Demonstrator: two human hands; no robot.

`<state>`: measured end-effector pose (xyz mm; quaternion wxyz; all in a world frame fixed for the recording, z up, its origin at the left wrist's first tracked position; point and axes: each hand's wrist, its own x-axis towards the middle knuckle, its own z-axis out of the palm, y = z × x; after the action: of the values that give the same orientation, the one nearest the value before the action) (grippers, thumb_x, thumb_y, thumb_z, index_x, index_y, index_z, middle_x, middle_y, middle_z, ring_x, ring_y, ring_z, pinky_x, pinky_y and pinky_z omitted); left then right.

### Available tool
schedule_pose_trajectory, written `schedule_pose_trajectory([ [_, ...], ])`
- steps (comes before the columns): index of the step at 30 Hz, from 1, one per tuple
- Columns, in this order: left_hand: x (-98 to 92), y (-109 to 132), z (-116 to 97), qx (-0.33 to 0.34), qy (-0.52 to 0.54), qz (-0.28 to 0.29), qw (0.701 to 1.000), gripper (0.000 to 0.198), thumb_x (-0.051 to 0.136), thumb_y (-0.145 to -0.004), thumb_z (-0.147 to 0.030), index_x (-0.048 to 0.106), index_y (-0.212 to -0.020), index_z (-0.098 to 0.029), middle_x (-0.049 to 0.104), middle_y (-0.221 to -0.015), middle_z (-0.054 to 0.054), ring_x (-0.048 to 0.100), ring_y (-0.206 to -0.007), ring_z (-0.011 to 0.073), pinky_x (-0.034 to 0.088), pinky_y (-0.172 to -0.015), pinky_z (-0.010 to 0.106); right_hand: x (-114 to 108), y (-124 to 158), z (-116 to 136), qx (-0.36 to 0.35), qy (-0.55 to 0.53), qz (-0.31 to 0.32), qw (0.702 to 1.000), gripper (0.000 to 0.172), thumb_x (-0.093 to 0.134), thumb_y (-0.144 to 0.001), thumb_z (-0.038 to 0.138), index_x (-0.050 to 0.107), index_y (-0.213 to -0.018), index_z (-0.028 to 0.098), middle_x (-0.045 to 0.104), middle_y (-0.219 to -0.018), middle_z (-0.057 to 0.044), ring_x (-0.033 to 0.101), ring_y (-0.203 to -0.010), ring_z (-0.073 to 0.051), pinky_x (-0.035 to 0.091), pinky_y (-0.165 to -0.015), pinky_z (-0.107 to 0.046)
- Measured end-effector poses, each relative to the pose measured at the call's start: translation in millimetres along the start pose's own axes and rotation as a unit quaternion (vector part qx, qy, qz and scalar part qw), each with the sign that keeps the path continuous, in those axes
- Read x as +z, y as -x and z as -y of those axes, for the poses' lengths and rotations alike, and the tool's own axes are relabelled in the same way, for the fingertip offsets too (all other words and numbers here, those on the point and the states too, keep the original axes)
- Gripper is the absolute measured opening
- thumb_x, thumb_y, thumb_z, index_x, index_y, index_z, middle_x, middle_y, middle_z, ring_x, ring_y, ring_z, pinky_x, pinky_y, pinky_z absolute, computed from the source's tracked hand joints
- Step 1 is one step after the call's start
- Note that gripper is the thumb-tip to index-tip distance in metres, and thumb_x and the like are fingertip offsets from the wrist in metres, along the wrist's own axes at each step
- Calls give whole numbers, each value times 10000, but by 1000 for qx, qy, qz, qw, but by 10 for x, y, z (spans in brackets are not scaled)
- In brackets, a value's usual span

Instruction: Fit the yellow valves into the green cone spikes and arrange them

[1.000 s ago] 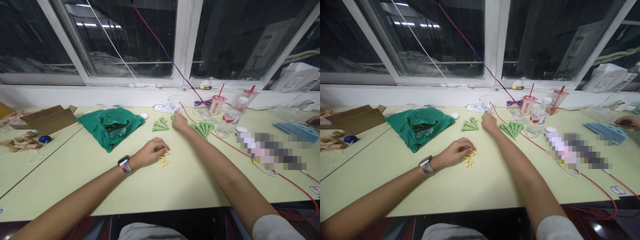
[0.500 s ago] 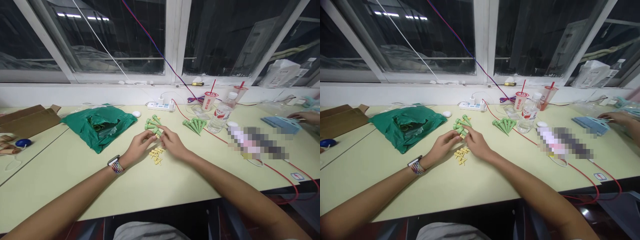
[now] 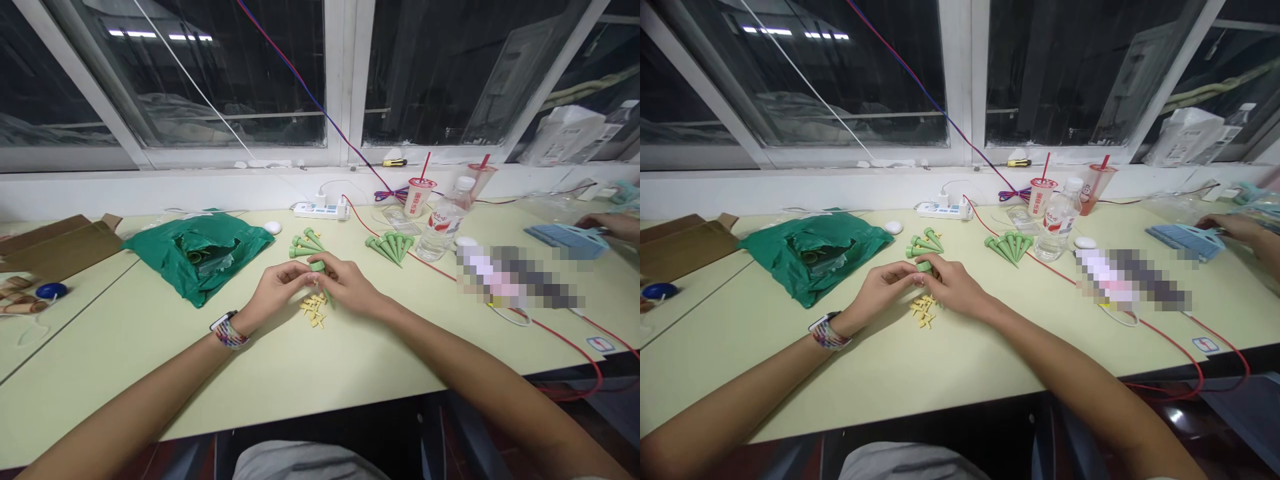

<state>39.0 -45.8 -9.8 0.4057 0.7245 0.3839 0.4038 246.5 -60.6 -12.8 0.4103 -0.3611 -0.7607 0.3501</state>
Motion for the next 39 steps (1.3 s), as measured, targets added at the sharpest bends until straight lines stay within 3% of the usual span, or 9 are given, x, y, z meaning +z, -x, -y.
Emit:
schedule_pose_trajectory([
  [5, -2, -9, -61, -14, 6, -5, 1000, 341, 772, -888, -524, 794, -923, -186, 806, -899, 78, 751, -866, 233, 599, -806, 335, -12, -31, 19, 45, -57, -10, 997, 276, 579, -992, 385, 644, -1232, 266, 559, -650, 65, 621, -642, -166, 466, -649, -275],
  [8, -10, -22, -70, -76, 80, 11, 994, 306, 832, -837, -490, 805, -882, -188, 809, -889, 86, 762, -872, 243, 613, -856, 375, -18, -35, 28, 52, -39, -25, 998, 266, 577, -983, 378, 652, -1211, 262, 536, -639, 67, 599, -632, -164, 455, -637, -275],
  [14, -7, -9, -117, -207, 252, 84, 942, 278, 889, -788, -417, 814, -872, -162, 795, -888, 113, 750, -836, 202, 615, -867, 349, -43, -25, 28, -19, -15, 10, 1000, 248, 571, -988, 366, 642, -1194, 247, 583, -700, 62, 578, -652, -139, 453, -677, -266],
  [17, -12, 21, -144, -153, 189, 56, 968, 285, 874, -795, -440, 809, -856, -170, 795, -884, 110, 754, -862, 234, 614, -869, 377, -53, -50, 14, 28, -70, 19, 997, 253, 585, -967, 405, 628, -1159, 245, 592, -687, 54, 606, -626, -155, 475, -631, -273],
  [20, -67, 56, -153, -40, 7, -42, 998, 268, 869, -793, -446, 809, -837, -188, 806, -927, 99, 750, -920, 261, 598, -880, 385, -202, -90, -16, 84, -112, -43, 989, 314, 551, -955, 477, 580, -1137, 223, 611, -674, 33, 617, -567, -181, 486, -568, -294],
  [23, -127, 61, -113, 5, -65, -117, 991, 277, 837, -825, -462, 802, -849, -189, 807, -919, 88, 749, -900, 249, 594, -830, 353, -549, -75, -74, 70, -60, -170, 981, 404, 535, -961, 494, 517, -1264, 226, 603, -722, 34, 605, -612, -176, 475, -625, -291],
  [27, -100, 6, 42, -18, -36, -91, 995, 318, 812, -844, -484, 776, -896, -172, 794, -868, 80, 740, -828, 222, 580, -752, 320, -1059, 55, -239, 50, 221, -289, 930, 409, 610, -932, 458, 585, -1258, 213, 557, -663, 48, 564, -618, -177, 425, -686, -299],
  [32, -30, -27, 228, -43, -48, -46, 997, 311, 797, -855, -486, 761, -884, -178, 784, -878, 71, 719, -821, 208, 540, -715, 295, -1399, 160, -593, 88, 352, -290, 885, 324, 615, -899, 382, 681, -1143, 179, 657, -794, -44, 593, -738, -223, 414, -712, -317],
  [39, -50, -27, 251, -44, -50, -35, 997, 291, 790, -865, -469, 761, -907, -183, 781, -903, 68, 715, -849, 207, 532, -744, 297, -1465, 81, -907, 166, 385, -255, 871, 322, 648, -902, 331, 763, -1105, 108, 708, -864, -99, 610, -808, -231, 437, -765, -325],
])
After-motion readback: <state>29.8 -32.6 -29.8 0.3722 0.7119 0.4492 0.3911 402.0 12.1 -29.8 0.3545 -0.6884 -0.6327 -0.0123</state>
